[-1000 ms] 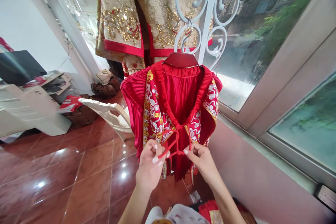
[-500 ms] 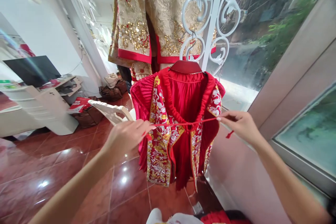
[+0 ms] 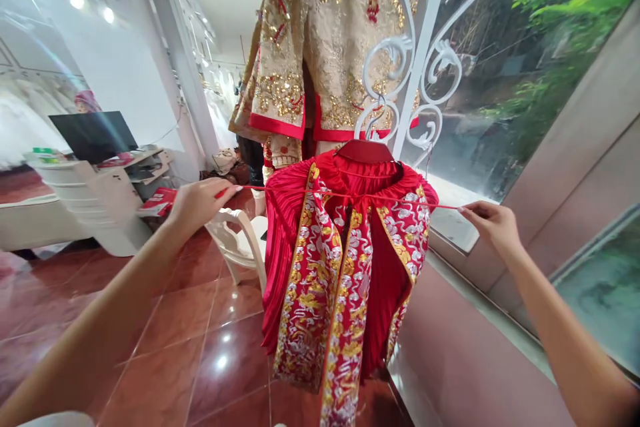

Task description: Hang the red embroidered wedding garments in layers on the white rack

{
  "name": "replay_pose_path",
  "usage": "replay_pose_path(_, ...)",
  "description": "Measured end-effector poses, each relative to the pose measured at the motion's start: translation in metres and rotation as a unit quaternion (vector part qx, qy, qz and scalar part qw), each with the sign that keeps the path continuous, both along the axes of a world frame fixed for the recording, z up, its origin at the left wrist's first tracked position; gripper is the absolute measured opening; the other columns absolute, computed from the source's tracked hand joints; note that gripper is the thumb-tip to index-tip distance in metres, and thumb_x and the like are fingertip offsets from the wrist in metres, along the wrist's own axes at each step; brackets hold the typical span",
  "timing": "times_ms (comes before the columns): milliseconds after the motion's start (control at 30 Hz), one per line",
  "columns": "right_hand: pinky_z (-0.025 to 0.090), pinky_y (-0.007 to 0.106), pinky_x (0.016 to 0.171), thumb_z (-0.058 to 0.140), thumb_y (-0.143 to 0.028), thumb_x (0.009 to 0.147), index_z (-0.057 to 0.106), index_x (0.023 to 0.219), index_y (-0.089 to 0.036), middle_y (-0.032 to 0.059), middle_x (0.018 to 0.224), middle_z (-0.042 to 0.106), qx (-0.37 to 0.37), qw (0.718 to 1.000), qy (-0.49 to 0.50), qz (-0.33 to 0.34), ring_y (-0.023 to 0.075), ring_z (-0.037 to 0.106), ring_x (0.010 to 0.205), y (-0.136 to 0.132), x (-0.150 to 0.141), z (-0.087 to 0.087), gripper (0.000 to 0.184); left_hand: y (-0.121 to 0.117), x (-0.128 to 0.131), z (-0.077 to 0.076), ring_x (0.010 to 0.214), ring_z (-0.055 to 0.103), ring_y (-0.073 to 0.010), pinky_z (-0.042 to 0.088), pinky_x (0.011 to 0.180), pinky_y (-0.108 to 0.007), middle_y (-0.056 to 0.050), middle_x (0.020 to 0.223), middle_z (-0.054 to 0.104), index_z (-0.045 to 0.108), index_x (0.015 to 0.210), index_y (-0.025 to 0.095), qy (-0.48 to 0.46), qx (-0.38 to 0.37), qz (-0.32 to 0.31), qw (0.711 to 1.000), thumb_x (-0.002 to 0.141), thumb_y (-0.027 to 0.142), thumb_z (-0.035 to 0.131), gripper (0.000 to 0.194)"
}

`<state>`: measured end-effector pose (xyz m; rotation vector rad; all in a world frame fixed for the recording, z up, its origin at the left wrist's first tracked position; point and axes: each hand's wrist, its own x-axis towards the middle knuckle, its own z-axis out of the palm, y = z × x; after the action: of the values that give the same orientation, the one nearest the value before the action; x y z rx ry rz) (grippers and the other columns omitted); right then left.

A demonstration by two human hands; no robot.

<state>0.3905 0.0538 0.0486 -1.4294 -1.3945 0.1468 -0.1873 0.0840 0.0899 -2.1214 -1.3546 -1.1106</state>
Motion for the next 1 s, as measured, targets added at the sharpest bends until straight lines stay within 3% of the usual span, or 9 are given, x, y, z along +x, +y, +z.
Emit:
replay_pose_path(100, 0.027, 0.024, 0.042, 0.06, -0.054, 0.064, 0.061, 0.067, -0.015, 0.0008, 0.05, 0.052, -0.022, 0.999, -0.039, 0.006, 0.0105, 0.041, 0.045, 0.012, -0.017, -0.004, 0.039, 0.006, 0.015, -0.012, 0.068, 0.054, -0.0148, 0.036, 0.065, -0.024, -0.002, 0.073, 0.062, 0.061, 0.07, 0.018, 0.03, -0.048, 0.022, 0.998, 0.085, 0.039, 0.043, 0.032)
replay_pose_path(267, 0.037, 0.025, 0.051, 0.05, -0.042, 0.073, 0.06, 0.072, -0.015, 0.0037, 0.056, 0.059, -0.106, 0.984, -0.138, 0.042, 0.0148, 0.053, 0.052, 0.019, -0.032, -0.006, 0.029, 0.001, 0.027, -0.019, 0.066, 0.055, -0.0161, 0.039, 0.066, -0.027, -0.003, 0.071, 0.061, 0.063, 0.071, 0.019, -0.041, -0.097, -0.006, 0.994, 0.08, 0.038, 0.047, 0.026)
replay_pose_path(367, 0.039, 0.027, 0.058, 0.044, -0.032, 0.08, 0.061, 0.077, -0.015, 0.0076, 0.07, 0.065, -0.159, 0.954, -0.253, -0.037, 0.0194, 0.06, 0.065, 0.013, -0.051, -0.001, 0.024, -0.018, 0.049, -0.014, 0.077, 0.055, -0.0221, 0.039, 0.073, -0.034, -0.007, 0.081, 0.058, 0.067, 0.08, 0.019, -0.038, -0.033, 0.082, 0.995, 0.078, 0.033, 0.05, 0.022)
replay_pose_path(467, 0.038, 0.03, 0.06, 0.042, -0.029, 0.085, 0.06, 0.094, -0.013, 0.0144, 0.09, 0.066, -0.191, 0.896, -0.374, -0.142, 0.0266, 0.061, 0.082, -0.01, -0.087, 0.017, 0.026, -0.043, 0.096, -0.013, 0.101, 0.048, -0.0307, 0.033, 0.083, -0.044, -0.014, 0.111, 0.052, 0.061, 0.109, 0.019, -0.036, 0.076, 0.183, 0.979, 0.077, 0.02, 0.048, 0.034)
replay_pose_path(533, 0.038, 0.032, 0.059, 0.041, -0.029, 0.086, 0.058, 0.099, -0.013, 0.016, 0.094, 0.065, -0.187, 0.876, -0.413, -0.166, 0.0296, 0.06, 0.087, -0.038, -0.121, 0.036, 0.026, -0.054, 0.137, -0.019, 0.106, 0.046, -0.0304, 0.03, 0.085, -0.046, -0.013, 0.115, 0.052, 0.057, 0.114, 0.02, -0.016, 0.099, 0.159, 0.982, 0.078, 0.015, 0.046, 0.038)
replay_pose_path(667, 0.034, 0.033, 0.049, 0.05, -0.038, 0.082, 0.062, 0.086, -0.019, 0.0117, 0.069, 0.064, -0.172, 0.873, -0.455, -0.041, 0.0273, 0.06, 0.062, -0.111, -0.19, 0.069, 0.022, -0.047, 0.212, -0.043, 0.099, 0.049, -0.0254, 0.03, 0.085, -0.042, -0.009, 0.103, 0.058, 0.06, 0.099, 0.018, 0.11, 0.023, 0.024, 0.993, 0.085, 0.028, 0.044, 0.023)
replay_pose_path(767, 0.032, 0.034, 0.044, 0.048, -0.04, 0.082, 0.066, 0.089, -0.026, 0.0096, 0.059, 0.061, -0.047, 0.904, -0.417, 0.078, 0.0229, 0.054, 0.052, -0.158, -0.219, 0.071, 0.024, -0.029, 0.242, -0.056, 0.092, 0.049, -0.0259, 0.031, 0.084, -0.042, -0.012, 0.094, 0.058, 0.059, 0.097, 0.014, 0.145, -0.034, 0.036, 0.988, 0.086, 0.027, 0.043, 0.023)
replay_pose_path(867, 0.032, 0.035, 0.04, 0.045, -0.046, 0.081, 0.063, 0.108, -0.035, 0.0078, 0.059, 0.062, 0.04, 0.934, -0.328, 0.14, 0.022, 0.053, 0.051, -0.183, -0.211, 0.054, 0.034, -0.014, 0.25, -0.061, 0.09, 0.05, -0.0264, 0.032, 0.082, -0.042, -0.013, 0.092, 0.058, 0.059, 0.096, 0.011, 0.148, -0.062, 0.068, 0.985, 0.086, 0.017, 0.04, 0.023)
replay_pose_path(1000, 0.031, 0.037, 0.037, 0.049, -0.057, 0.073, 0.058, 0.112, -0.047, 0.0034, 0.064, 0.067, 0.048, 0.936, -0.267, 0.225, 0.0253, 0.056, 0.054, -0.184, -0.168, 0.045, 0.042, -0.003, 0.245, -0.059, 0.091, 0.051, -0.0251, 0.031, 0.083, -0.042, -0.012, 0.091, 0.061, 0.061, 0.09, 0.013, 0.138, -0.063, 0.052, 0.987, 0.086, 0.01, 0.034, 0.028)
